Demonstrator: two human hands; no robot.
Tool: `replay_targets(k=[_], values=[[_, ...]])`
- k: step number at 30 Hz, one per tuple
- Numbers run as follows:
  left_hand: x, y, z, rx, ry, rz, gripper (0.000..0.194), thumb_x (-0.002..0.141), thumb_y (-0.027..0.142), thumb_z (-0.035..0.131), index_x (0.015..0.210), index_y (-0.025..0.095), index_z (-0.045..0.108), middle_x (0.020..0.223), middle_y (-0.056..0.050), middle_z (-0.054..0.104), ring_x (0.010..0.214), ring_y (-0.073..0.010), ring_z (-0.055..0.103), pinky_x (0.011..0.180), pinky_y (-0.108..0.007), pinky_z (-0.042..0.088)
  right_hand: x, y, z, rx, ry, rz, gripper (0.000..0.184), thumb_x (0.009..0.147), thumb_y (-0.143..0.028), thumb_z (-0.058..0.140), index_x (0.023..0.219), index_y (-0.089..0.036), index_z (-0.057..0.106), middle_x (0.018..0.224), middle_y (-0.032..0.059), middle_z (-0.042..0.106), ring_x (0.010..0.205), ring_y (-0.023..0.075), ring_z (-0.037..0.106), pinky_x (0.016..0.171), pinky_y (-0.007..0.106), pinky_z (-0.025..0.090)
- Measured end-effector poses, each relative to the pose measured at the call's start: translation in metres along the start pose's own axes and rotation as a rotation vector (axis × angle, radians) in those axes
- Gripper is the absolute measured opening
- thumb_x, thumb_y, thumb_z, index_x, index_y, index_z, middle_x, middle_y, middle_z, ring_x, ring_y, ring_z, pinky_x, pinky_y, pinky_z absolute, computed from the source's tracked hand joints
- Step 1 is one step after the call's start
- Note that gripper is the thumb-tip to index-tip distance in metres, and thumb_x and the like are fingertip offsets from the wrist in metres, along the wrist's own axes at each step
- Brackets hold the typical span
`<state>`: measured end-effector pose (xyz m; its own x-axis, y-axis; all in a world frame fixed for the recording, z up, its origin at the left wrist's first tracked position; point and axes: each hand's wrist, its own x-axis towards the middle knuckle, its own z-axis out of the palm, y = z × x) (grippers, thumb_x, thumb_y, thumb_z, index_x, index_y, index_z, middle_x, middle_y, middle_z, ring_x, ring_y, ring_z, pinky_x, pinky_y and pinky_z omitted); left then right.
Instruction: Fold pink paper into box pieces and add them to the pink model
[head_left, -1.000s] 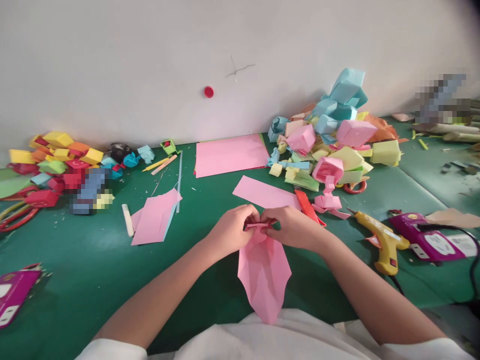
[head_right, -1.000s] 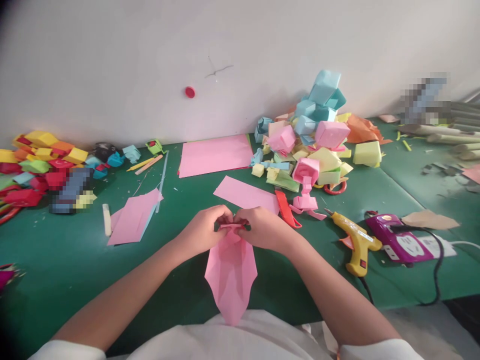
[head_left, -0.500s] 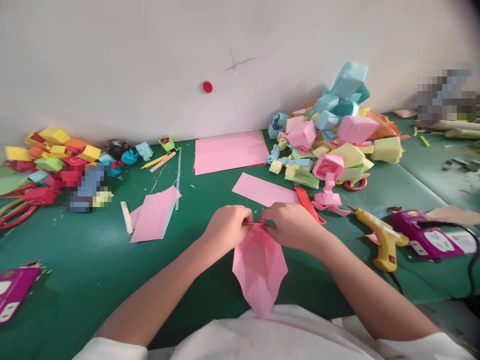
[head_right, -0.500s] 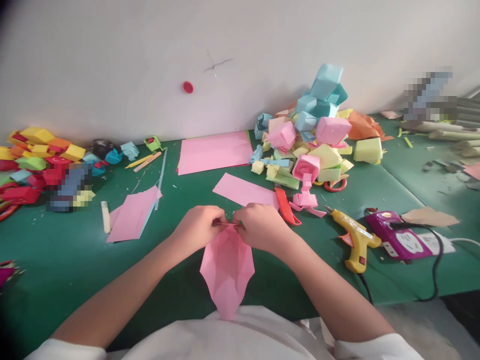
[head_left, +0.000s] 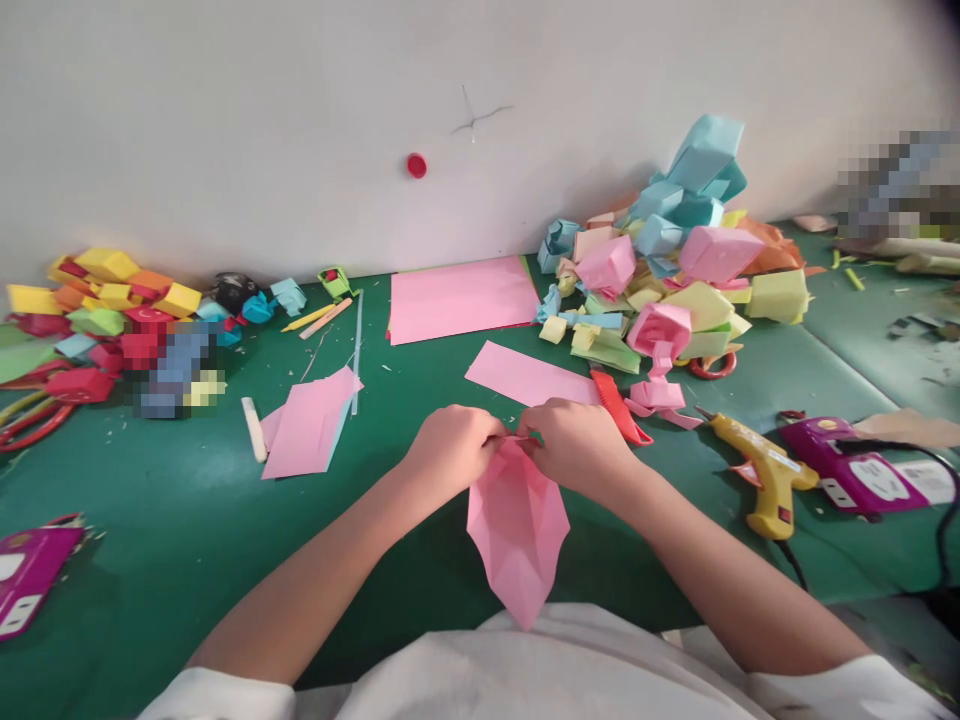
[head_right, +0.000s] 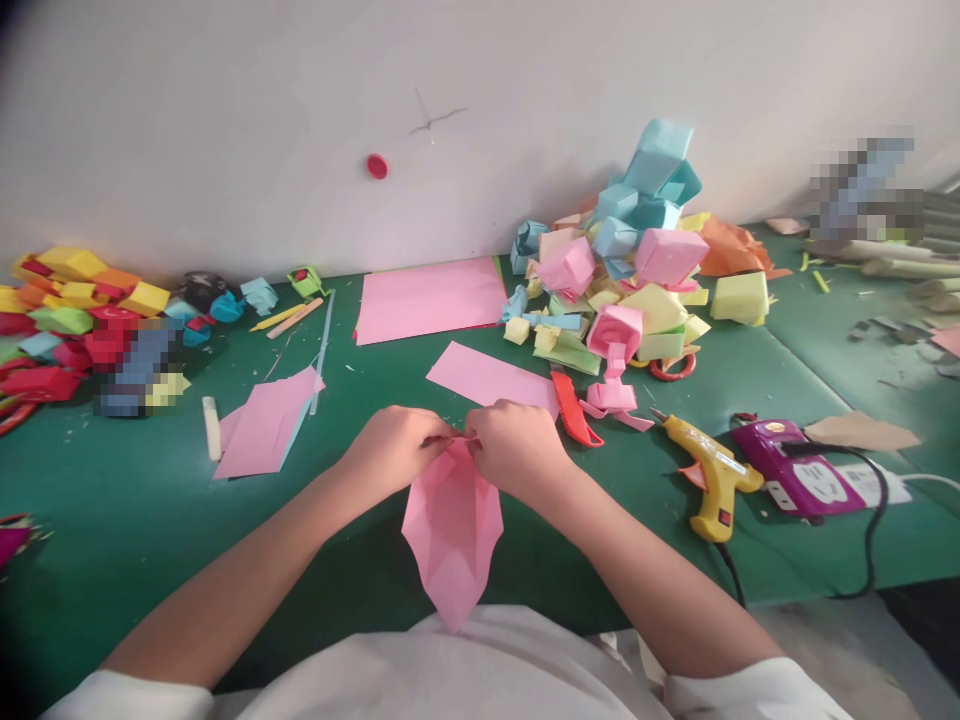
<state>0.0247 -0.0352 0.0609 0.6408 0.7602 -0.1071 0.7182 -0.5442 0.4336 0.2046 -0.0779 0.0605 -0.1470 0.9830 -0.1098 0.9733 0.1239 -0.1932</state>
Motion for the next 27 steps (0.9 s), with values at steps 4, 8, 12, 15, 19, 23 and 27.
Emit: replay_targets(k=[4, 8, 12, 15, 19, 23, 27], values=[[0.000, 0.004, -0.001, 0.126, -0.037, -0.089, 0.025, 0.086, 0.012, 0.055, 0.084, 0.025, 0.076, 0.084, -0.002, 0.075, 0.076, -0.0205, 0.069, 0.058, -0.028, 0.041, 0.002, -0.004, -0.002, -0.033, -0.020, -0.009, 0.019, 0.087, -0.022, 0.055, 0.087, -0.025, 0.073, 0.090, 0.0033, 0.074, 0.074, 0.0182, 0.064, 0.053, 0.028, 0.026], [0.000, 0.007, -0.001, 0.179, -0.059, -0.102, 0.022, 0.085, 0.011, 0.054, 0.082, 0.022, 0.071, 0.083, -0.004, 0.072, 0.076, -0.0219, 0.068, 0.056, -0.028, 0.039, 0.003, -0.007, -0.003, -0.071, -0.043, -0.043, 0.020, 0.089, -0.022, 0.053, 0.095, -0.024, 0.072, 0.094, 0.0049, 0.074, 0.082, 0.0207, 0.066, 0.055, 0.028, 0.029], [0.003, 0.015, 0.001, 0.254, -0.087, -0.118, 0.018, 0.084, 0.009, 0.054, 0.086, 0.020, 0.068, 0.087, -0.007, 0.071, 0.077, -0.0241, 0.069, 0.056, -0.028, 0.041, 0.006, -0.012, -0.001, -0.114, -0.077, -0.066, 0.018, 0.088, -0.018, 0.055, 0.095, -0.022, 0.071, 0.097, 0.0075, 0.074, 0.092, 0.0229, 0.065, 0.058, 0.027, 0.035], [0.006, 0.024, -0.002, 0.307, -0.127, -0.146, 0.019, 0.082, 0.007, 0.054, 0.088, 0.019, 0.069, 0.088, -0.009, 0.071, 0.078, -0.0266, 0.070, 0.059, -0.030, 0.044, 0.008, -0.016, -0.003, -0.144, -0.101, -0.077, 0.018, 0.089, -0.016, 0.054, 0.089, -0.019, 0.071, 0.095, 0.0107, 0.073, 0.091, 0.0231, 0.064, 0.059, 0.027, 0.037], [0.010, 0.032, -0.006, 0.359, -0.180, -0.217, 0.018, 0.082, 0.008, 0.056, 0.083, 0.017, 0.071, 0.078, -0.012, 0.069, 0.078, -0.0292, 0.071, 0.061, -0.031, 0.047, 0.009, -0.020, -0.009, -0.178, -0.126, -0.117, 0.020, 0.091, -0.017, 0.054, 0.084, -0.020, 0.073, 0.092, 0.0116, 0.073, 0.092, 0.0241, 0.064, 0.060, 0.028, 0.038], [0.013, 0.033, -0.008, 0.385, -0.200, -0.250, 0.019, 0.084, 0.010, 0.056, 0.085, 0.017, 0.073, 0.076, -0.012, 0.069, 0.080, -0.0284, 0.072, 0.063, -0.030, 0.048, 0.008, -0.022, -0.012, -0.221, -0.128, -0.121, 0.023, 0.089, -0.011, 0.053, 0.083, -0.019, 0.074, 0.097, 0.0125, 0.073, 0.095, 0.0261, 0.062, 0.059, 0.030, 0.037], [0.015, 0.031, -0.007, 0.396, -0.218, -0.259, 0.017, 0.083, 0.013, 0.058, 0.085, 0.018, 0.073, 0.075, -0.011, 0.070, 0.080, -0.0288, 0.072, 0.062, -0.030, 0.047, 0.007, -0.026, -0.010, -0.243, -0.151, -0.088, 0.025, 0.086, -0.006, 0.054, 0.081, -0.018, 0.075, 0.088, 0.0140, 0.073, 0.092, 0.0254, 0.062, 0.056, 0.029, 0.036]])
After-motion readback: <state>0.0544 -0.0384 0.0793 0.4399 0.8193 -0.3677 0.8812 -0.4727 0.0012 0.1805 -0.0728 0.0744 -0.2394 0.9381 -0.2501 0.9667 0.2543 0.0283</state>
